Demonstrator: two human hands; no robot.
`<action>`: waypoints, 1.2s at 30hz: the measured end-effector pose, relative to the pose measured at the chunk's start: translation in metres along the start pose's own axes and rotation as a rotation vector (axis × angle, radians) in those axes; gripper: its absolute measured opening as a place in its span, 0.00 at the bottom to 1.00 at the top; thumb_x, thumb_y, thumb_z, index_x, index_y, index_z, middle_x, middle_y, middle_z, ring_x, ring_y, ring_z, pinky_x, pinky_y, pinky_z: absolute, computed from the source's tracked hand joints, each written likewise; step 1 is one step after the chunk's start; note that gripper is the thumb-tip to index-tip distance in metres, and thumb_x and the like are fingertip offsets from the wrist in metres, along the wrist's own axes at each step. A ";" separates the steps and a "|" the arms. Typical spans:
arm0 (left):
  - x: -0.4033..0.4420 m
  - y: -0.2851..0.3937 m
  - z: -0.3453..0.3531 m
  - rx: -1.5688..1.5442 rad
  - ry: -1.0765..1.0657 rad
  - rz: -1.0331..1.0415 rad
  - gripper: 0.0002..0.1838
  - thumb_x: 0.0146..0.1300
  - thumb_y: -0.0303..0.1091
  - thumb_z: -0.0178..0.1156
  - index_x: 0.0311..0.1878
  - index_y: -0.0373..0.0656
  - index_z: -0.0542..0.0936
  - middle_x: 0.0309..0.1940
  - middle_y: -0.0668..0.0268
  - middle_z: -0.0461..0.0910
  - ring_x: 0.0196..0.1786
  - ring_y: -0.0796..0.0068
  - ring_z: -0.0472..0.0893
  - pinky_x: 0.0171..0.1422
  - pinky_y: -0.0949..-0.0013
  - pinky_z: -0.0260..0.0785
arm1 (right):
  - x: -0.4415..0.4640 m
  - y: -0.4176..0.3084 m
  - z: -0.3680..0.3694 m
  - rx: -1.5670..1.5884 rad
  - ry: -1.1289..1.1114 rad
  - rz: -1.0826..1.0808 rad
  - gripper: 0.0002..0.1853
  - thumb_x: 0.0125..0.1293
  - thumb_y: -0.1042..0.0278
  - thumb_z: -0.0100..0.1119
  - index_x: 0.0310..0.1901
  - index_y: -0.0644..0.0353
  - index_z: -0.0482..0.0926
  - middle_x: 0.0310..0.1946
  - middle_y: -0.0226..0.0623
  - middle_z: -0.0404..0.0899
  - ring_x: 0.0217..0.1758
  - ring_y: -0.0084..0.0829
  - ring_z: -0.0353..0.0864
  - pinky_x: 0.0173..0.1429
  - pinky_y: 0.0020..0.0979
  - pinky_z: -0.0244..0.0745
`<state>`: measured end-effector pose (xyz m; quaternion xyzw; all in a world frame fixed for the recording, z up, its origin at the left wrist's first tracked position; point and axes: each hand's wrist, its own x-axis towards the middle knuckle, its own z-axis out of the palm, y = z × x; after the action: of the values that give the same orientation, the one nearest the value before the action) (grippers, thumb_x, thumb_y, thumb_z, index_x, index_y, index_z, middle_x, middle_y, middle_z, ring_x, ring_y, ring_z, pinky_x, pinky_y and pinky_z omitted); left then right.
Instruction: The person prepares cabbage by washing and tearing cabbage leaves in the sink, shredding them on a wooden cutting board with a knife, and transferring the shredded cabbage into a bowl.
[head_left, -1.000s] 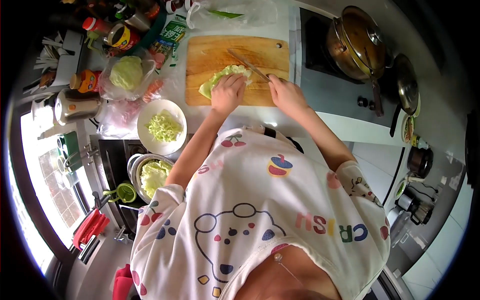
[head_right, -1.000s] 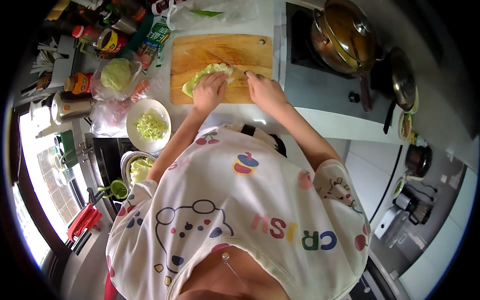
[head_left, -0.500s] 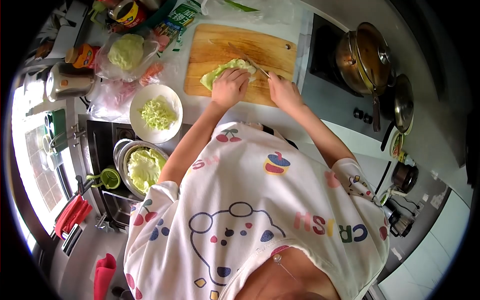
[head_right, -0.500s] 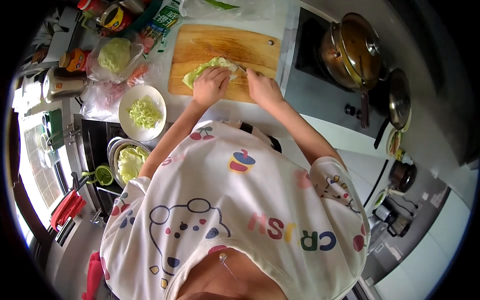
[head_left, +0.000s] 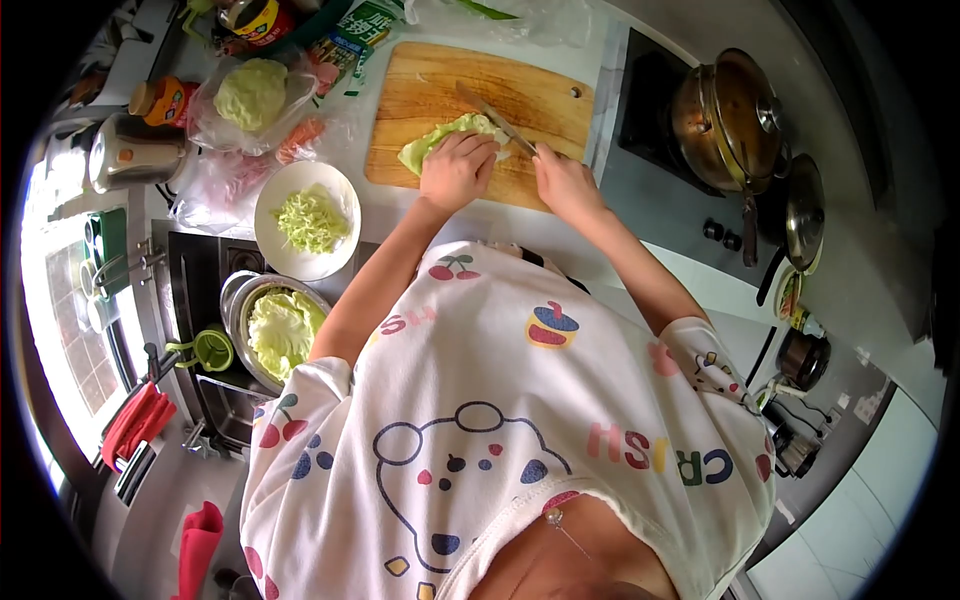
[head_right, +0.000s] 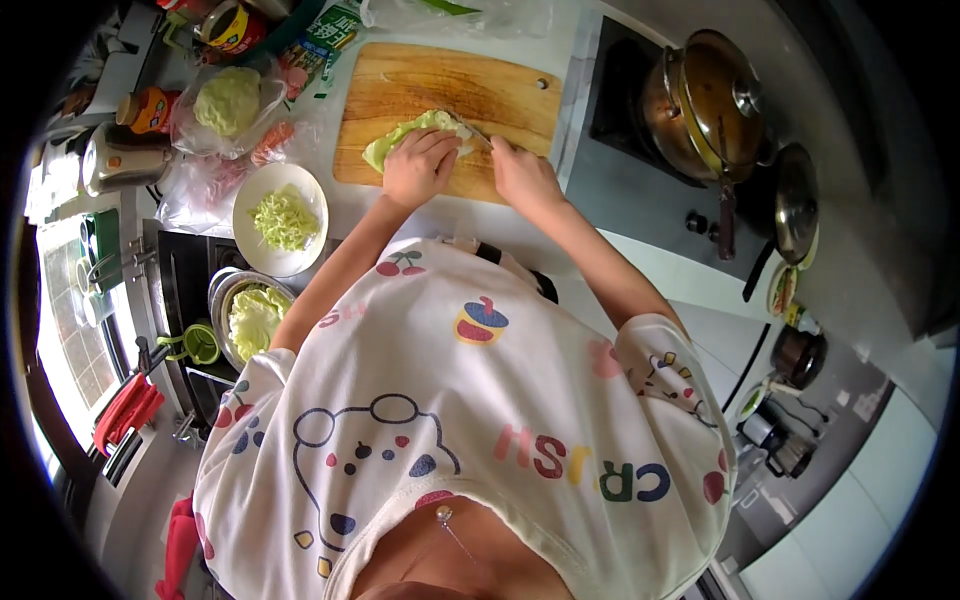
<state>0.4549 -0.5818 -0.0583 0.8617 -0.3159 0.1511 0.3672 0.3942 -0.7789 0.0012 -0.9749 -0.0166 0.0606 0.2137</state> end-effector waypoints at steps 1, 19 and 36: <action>-0.001 -0.001 0.001 0.002 0.002 0.002 0.07 0.58 0.31 0.66 0.40 0.50 0.88 0.44 0.74 0.87 0.47 0.69 0.84 0.50 0.66 0.79 | 0.001 0.000 0.003 0.034 0.034 0.003 0.11 0.74 0.66 0.52 0.51 0.63 0.75 0.27 0.53 0.82 0.30 0.56 0.82 0.33 0.52 0.76; -0.002 0.002 -0.006 0.036 -0.034 0.008 0.08 0.59 0.32 0.67 0.43 0.52 0.87 0.44 0.72 0.83 0.46 0.67 0.83 0.47 0.63 0.78 | 0.005 -0.007 -0.011 0.153 -0.002 0.087 0.14 0.75 0.65 0.51 0.55 0.65 0.74 0.26 0.56 0.81 0.30 0.58 0.82 0.34 0.52 0.77; -0.004 -0.002 -0.003 0.043 -0.020 0.015 0.07 0.57 0.34 0.67 0.39 0.48 0.82 0.38 0.69 0.82 0.44 0.64 0.82 0.43 0.63 0.78 | 0.006 -0.009 -0.006 0.139 0.031 0.042 0.13 0.74 0.66 0.52 0.53 0.64 0.72 0.25 0.55 0.81 0.29 0.59 0.82 0.34 0.54 0.76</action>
<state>0.4531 -0.5770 -0.0593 0.8685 -0.3228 0.1522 0.3442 0.4011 -0.7732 0.0094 -0.9586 0.0114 0.0507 0.2798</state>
